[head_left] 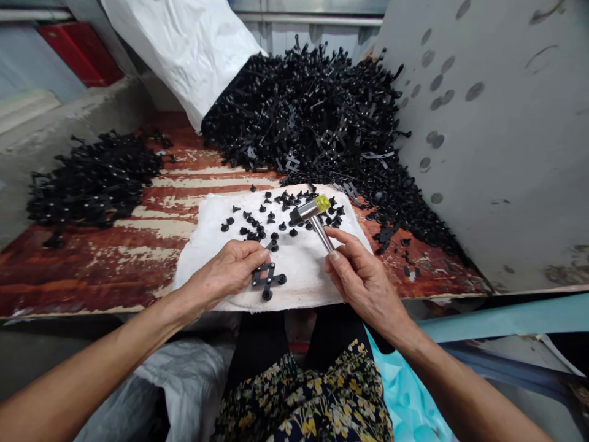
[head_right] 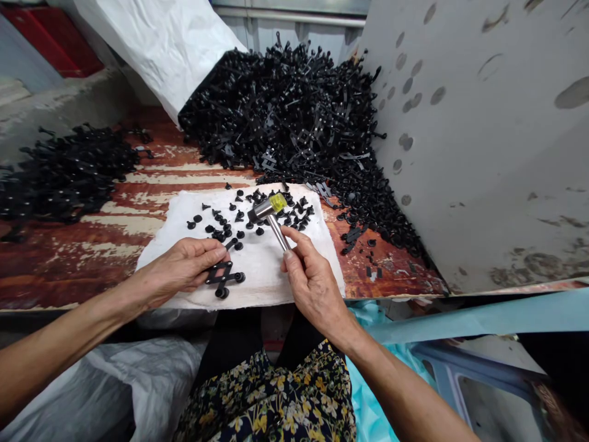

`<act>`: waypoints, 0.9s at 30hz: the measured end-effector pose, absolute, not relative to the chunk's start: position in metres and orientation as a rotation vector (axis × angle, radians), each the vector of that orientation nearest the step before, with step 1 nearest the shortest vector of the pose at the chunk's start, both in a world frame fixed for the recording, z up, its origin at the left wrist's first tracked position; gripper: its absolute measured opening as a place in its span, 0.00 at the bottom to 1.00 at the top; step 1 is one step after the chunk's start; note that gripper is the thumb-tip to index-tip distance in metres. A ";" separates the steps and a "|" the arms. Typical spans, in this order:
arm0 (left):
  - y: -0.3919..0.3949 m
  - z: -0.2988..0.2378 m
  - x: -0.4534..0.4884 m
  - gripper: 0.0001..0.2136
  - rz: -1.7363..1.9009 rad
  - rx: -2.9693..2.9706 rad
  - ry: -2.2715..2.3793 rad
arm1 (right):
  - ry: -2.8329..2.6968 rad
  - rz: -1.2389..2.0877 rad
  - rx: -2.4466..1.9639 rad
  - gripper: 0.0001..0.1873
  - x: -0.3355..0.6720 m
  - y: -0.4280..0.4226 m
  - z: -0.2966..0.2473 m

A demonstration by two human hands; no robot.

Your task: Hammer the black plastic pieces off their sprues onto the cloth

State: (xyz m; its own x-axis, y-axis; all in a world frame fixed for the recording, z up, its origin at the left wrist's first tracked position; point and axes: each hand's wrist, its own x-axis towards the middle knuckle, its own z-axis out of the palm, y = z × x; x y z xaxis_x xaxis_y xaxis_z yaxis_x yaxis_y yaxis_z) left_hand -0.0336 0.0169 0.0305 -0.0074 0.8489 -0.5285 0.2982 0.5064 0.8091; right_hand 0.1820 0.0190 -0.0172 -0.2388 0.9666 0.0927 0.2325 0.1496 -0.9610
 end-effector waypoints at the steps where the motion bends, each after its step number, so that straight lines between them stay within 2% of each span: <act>1: 0.017 0.030 -0.034 0.12 0.585 1.010 1.571 | -1.622 1.147 -1.177 0.23 0.182 0.019 -0.017; 18: 0.021 0.033 -0.028 0.13 0.569 0.981 1.662 | -1.618 1.159 -1.173 0.23 0.184 0.019 -0.017; 27: 0.027 0.023 -0.042 0.15 0.481 1.329 1.720 | -1.760 0.974 -1.171 0.22 0.183 0.017 -0.014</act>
State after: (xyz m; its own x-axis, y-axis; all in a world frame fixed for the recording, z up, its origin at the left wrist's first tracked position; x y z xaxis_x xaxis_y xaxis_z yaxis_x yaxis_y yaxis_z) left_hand -0.0416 0.0265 0.0234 -0.0356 0.9137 -0.4049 0.5711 0.3511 0.7420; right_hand 0.1832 0.0171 -0.0136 -0.2601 0.9458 0.1946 0.3373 0.2779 -0.8995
